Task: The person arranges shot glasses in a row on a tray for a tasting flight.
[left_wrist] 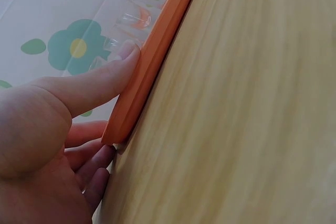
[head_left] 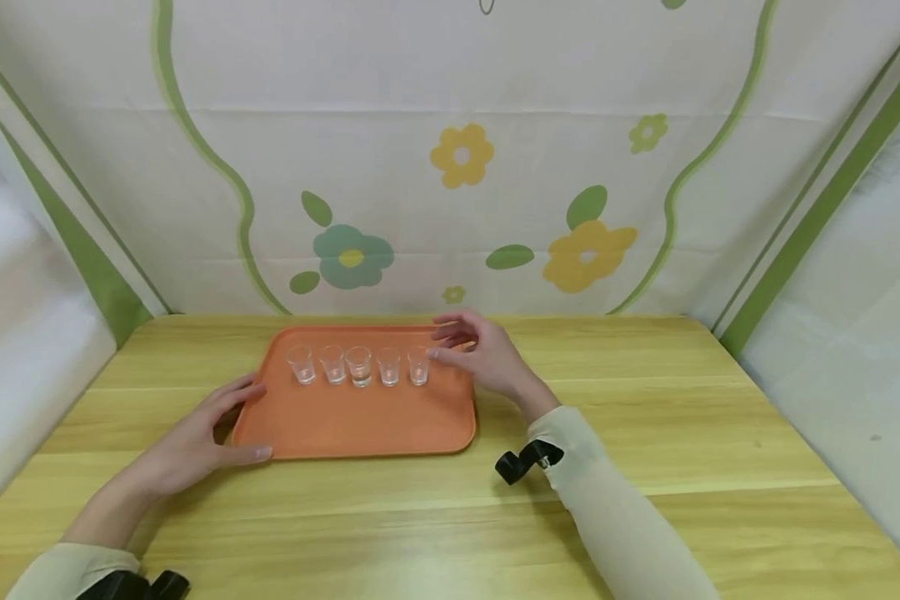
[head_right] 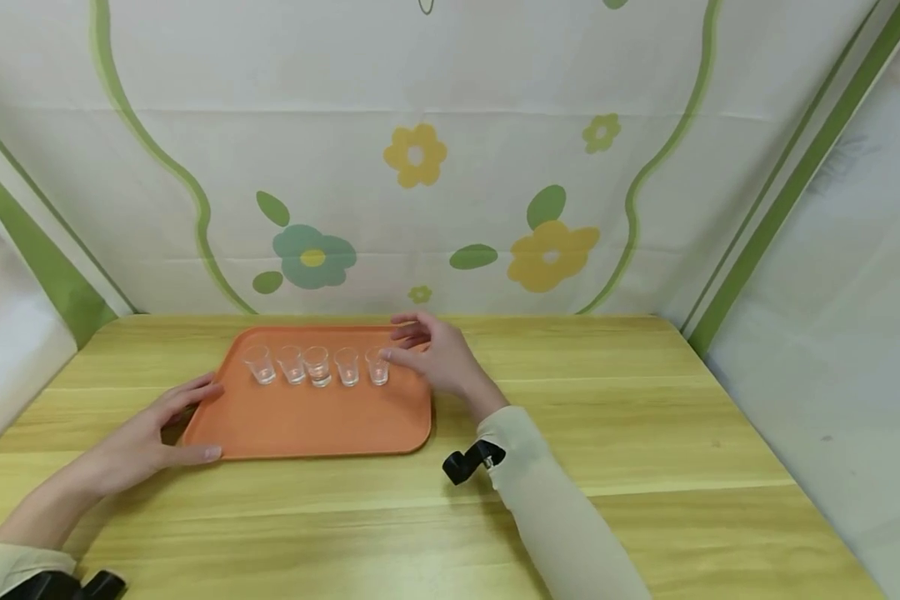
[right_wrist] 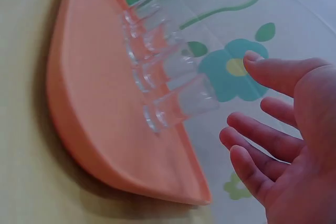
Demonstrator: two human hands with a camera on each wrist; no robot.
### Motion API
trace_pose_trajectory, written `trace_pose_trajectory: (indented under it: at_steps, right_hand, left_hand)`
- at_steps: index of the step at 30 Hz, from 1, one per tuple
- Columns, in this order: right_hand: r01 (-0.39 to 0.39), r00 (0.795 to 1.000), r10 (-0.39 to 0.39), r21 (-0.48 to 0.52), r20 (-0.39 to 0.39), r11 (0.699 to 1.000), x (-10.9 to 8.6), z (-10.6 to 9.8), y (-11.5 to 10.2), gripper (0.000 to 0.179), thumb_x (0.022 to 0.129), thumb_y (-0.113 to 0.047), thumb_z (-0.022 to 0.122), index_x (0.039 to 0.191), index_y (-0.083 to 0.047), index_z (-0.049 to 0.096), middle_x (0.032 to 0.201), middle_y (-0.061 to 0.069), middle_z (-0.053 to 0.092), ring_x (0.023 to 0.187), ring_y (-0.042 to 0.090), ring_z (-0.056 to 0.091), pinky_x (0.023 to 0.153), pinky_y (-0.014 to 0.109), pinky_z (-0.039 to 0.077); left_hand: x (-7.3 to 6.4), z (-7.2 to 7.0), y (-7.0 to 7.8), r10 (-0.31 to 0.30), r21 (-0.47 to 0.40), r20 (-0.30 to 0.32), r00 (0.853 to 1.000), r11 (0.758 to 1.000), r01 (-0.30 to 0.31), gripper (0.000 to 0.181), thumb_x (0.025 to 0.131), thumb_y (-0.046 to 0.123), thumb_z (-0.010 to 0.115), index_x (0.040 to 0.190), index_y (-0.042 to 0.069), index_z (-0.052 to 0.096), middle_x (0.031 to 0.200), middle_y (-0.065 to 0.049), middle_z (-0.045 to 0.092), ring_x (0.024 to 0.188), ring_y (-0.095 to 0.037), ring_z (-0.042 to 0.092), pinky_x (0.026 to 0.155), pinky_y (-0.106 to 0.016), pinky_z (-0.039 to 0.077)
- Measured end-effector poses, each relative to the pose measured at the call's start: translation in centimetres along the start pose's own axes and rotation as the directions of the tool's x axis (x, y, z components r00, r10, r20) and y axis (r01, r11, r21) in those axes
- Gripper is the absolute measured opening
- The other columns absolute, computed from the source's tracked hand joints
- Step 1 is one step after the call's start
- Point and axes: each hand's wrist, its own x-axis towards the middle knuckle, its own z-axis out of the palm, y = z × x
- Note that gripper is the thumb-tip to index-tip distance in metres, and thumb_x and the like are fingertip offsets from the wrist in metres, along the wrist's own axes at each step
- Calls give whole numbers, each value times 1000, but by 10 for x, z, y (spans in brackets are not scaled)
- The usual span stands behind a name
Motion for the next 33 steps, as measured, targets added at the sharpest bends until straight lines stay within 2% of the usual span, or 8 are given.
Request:
trace_pose_trajectory:
  at_steps: [3, 8, 13, 20, 26, 33]
  right_hand:
    - [35, 999, -35, -7, -16, 999, -1, -9, -4, 47, 96, -27, 81, 139, -19, 64, 131, 13, 73, 116, 23, 71, 96, 41, 57]
    - [60, 998, -60, -12, -36, 998, -4, -27, -8, 48, 95, -27, 82, 139, -21, 64, 129, 4, 75, 121, 29, 69, 97, 41, 54]
    - [59, 997, -58, 23, -49, 998, -8, -44, -5, 51, 94, -24, 83, 141, -21, 63, 135, 8, 72, 127, 32, 65, 103, 46, 53]
    - [27, 997, -26, 23, -70, 999, -8, -63, 11, 55, 94, -24, 83, 144, -21, 61, 141, 13, 69, 131, 27, 64, 108, 44, 52]
    - [22, 996, -20, 18, -82, 1000, -8, -72, 26, 57, 93, -22, 84, 145, -18, 60, 142, 12, 69, 138, 36, 59, 113, 51, 47]
    - [-18, 998, 19, 15, -55, 1000, -10, -78, 43, 60, 95, -21, 82, 149, -14, 57, 149, 21, 62, 144, 44, 52, 119, 57, 41]
  left_hand:
    - [0, -1, 1, -4, -9, 0, 1000, 1000, 4, 93, 92, 31, 84, 163, -2, 35, 178, -21, 13, 157, -58, 20, 94, 9, 20]
    - [1, -1, 1, 8, -19, -3, 1000, 1000, -8, 92, 92, 31, 84, 163, -3, 35, 178, -21, 12, 158, -59, 16, 94, 9, 18]
    - [1, -1, 0, 6, -25, 0, 1000, 1000, -6, 92, 92, 30, 84, 163, -3, 35, 178, -21, 12, 158, -58, 17, 94, 9, 19]
    - [1, -1, -1, -4, -28, 2, 1000, 1000, 4, 92, 92, 31, 84, 163, -2, 35, 178, -20, 12, 157, -58, 20, 94, 9, 21]
    - [0, -1, 0, -3, -21, -3, 1000, 1000, 3, 92, 92, 31, 84, 163, -2, 35, 178, -21, 13, 158, -58, 19, 94, 9, 19]
    - [1, 1, 0, -11, -9, 3, 1000, 1000, 11, 92, 93, 28, 84, 164, -3, 33, 177, -23, 13, 156, -59, 21, 94, 8, 19]
